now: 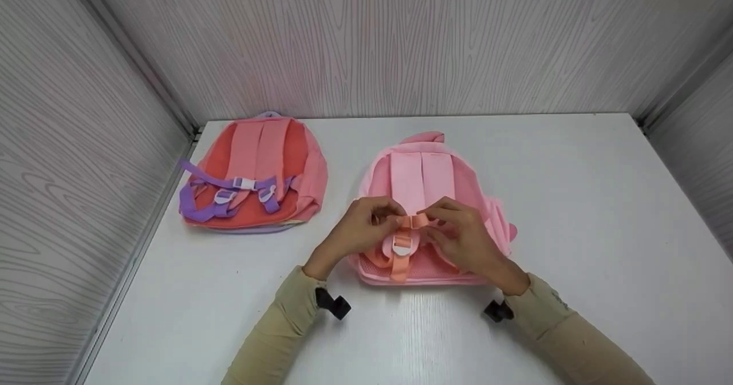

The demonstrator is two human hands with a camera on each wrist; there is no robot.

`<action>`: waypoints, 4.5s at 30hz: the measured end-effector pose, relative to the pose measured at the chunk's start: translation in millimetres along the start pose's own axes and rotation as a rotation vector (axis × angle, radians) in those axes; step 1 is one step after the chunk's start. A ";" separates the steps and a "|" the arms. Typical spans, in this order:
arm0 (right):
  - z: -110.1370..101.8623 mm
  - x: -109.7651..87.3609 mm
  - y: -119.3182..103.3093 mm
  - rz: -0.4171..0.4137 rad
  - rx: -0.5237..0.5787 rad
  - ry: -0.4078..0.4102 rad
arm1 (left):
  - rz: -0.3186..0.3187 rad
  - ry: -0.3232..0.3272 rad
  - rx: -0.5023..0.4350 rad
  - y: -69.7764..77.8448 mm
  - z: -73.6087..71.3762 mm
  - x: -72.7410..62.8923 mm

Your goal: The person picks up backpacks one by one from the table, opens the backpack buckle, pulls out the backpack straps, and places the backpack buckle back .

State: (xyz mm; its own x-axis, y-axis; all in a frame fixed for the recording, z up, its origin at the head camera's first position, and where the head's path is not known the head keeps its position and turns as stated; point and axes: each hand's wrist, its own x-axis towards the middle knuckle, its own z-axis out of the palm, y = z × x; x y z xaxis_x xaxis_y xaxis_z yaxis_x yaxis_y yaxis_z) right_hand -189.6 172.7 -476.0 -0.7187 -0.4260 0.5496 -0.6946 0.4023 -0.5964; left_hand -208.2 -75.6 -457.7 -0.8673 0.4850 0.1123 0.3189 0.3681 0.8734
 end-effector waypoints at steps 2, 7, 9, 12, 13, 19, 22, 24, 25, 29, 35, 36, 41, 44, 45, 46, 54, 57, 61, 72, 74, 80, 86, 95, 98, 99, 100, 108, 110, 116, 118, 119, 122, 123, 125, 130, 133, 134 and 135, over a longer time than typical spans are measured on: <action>0.6 0.1 0.1 -0.009 -0.006 0.006 | 0.002 0.000 0.001 0.3 0.3 0.0; 2.2 0.1 1.1 -0.026 -0.007 0.015 | -0.006 0.001 0.006 1.2 1.6 -0.4; 2.8 0.0 1.4 -0.023 -0.005 0.013 | -0.010 0.001 0.010 1.6 2.2 -0.4; 2.9 -0.3 1.0 -0.006 -0.002 0.001 | -0.017 0.002 0.018 2.4 3.5 -0.4; 2.7 -0.4 0.4 0.003 0.004 -0.005 | -0.019 0.003 0.019 3.0 3.8 -0.6; 3.2 -1.6 -1.9 0.027 0.037 -0.027 | -0.036 0.000 0.010 7.7 5.8 -2.6; 3.2 -1.6 -2.4 0.031 0.034 -0.027 | -0.041 0.001 0.009 9.0 7.1 -2.8; 3.4 -1.7 -2.3 0.034 0.032 -0.025 | -0.043 0.002 0.006 8.8 7.9 -2.5; 3.7 -1.9 -1.9 0.035 0.032 -0.024 | -0.045 0.003 0.004 8.6 8.2 -2.5; 4.9 -2.1 -0.7 0.026 0.038 -0.022 | -0.059 0.000 -0.004 8.0 8.6 -3.0; 4.2 -1.6 1.5 -0.003 0.037 -0.001 | -0.071 -0.042 0.007 10.7 4.6 -4.0; 3.5 -1.5 1.2 -0.003 0.037 -0.001 | -0.070 -0.050 0.009 11.1 3.7 -4.0; 1.3 -0.6 1.4 -0.013 0.037 0.006 | -0.074 -0.070 0.013 10.0 -1.1 -3.5; 1.0 -0.5 2.1 -0.023 0.035 0.012 | -0.069 -0.076 0.015 9.2 -3.9 -3.6; 0.8 -0.5 2.3 -0.024 0.034 0.013 | -0.067 -0.079 0.016 9.3 -5.0 -3.6; 0.6 -0.4 2.3 -0.024 0.032 0.011 | -0.065 -0.082 0.017 9.4 -6.1 -3.8; -1.1 -0.3 1.6 -0.006 0.026 0.003 | -0.051 -0.093 0.039 9.9 -14.4 -4.5; -1.9 -0.1 1.0 0.000 0.019 0.002 | -0.038 -0.088 0.044 10.0 -17.3 -5.1; -2.1 0.9 0.8 -0.011 -0.004 0.005 | -0.025 -0.087 0.057 8.6 -19.3 -5.1; -0.6 0.6 2.6 -0.043 -0.015 0.022 | -0.019 -0.065 0.044 6.8 -16.0 -4.4; -0.6 0.5 2.4 -0.047 -0.016 0.021 | -0.020 -0.063 0.046 6.8 -15.0 -4.3; -0.6 0.8 2.0 -0.047 -0.021 0.016 | -0.008 -0.054 0.051 8.1 -12.4 -3.8; -0.5 0.7 1.2 -0.042 -0.013 0.011 | 0.000 -0.049 0.046 8.8 -10.1 -3.7; 1.8 -0.1 1.0 -0.028 -0.007 0.014 | 0.039 -0.052 0.041 6.9 -7.7 -3.1; 2.4 -0.1 0.6 -0.021 0.005 0.012 | 0.037 -0.055 0.043 6.2 -6.9 -2.7; 2.5 -0.1 0.5 -0.018 0.007 0.012 | 0.037 -0.055 0.043 6.1 -6.7 -2.7; 2.4 0.0 0.2 -0.016 0.008 0.011 | 0.036 -0.054 0.044 6.1 -6.5 -2.7; 1.9 0.1 -2.0 0.016 0.018 -0.009 | -0.003 -0.049 0.035 7.4 -4.5 -3.1; 1.8 0.0 -2.6 0.021 0.025 -0.012 | -0.015 -0.049 0.032 7.5 -3.6 -3.0; 2.3 -1.0 -2.4 0.043 0.029 -0.020 | -0.015 -0.045 0.030 7.2 0.0 -2.3; 2.5 -1.5 -2.6 0.044 0.022 -0.022 | -0.013 -0.043 0.029 7.3 1.5 -2.5; 2.7 -1.7 -2.5 0.042 0.017 -0.022 | -0.013 -0.042 0.029 7.4 2.4 -2.7; 2.9 -1.9 -2.8 0.026 0.008 -0.021 | -0.025 -0.044 0.026 8.2 4.2 -3.3; 3.0 -1.8 -2.7 0.021 0.007 -0.019 | -0.028 -0.045 0.025 8.6 4.7 -3.5; 2.9 -1.8 -2.3 0.016 0.011 -0.018 | -0.038 -0.048 0.022 9.4 5.0 -3.8; 1.9 -1.5 -2.3 0.019 0.015 -0.019 | -0.049 -0.048 0.015 10.9 2.8 -4.6; 1.5 -1.3 -2.5 0.021 0.010 -0.018 | -0.054 -0.041 0.024 10.4 1.2 -4.7; 1.6 -1.3 -2.2 0.019 0.009 -0.016 | -0.055 -0.039 0.029 10.0 0.9 -4.6; 1.8 -1.3 -2.0 0.016 0.008 -0.014 | -0.053 -0.037 0.033 9.5 0.7 -4.5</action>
State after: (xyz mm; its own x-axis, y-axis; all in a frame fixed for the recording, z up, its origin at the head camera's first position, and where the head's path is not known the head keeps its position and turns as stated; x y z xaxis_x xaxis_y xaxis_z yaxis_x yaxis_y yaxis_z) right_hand -187.2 171.0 -476.6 -0.7290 -0.4308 0.5320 -0.6828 0.4029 -0.6094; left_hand -201.0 -73.7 -450.2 -0.8687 0.4930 0.0479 0.2857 0.4196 0.8616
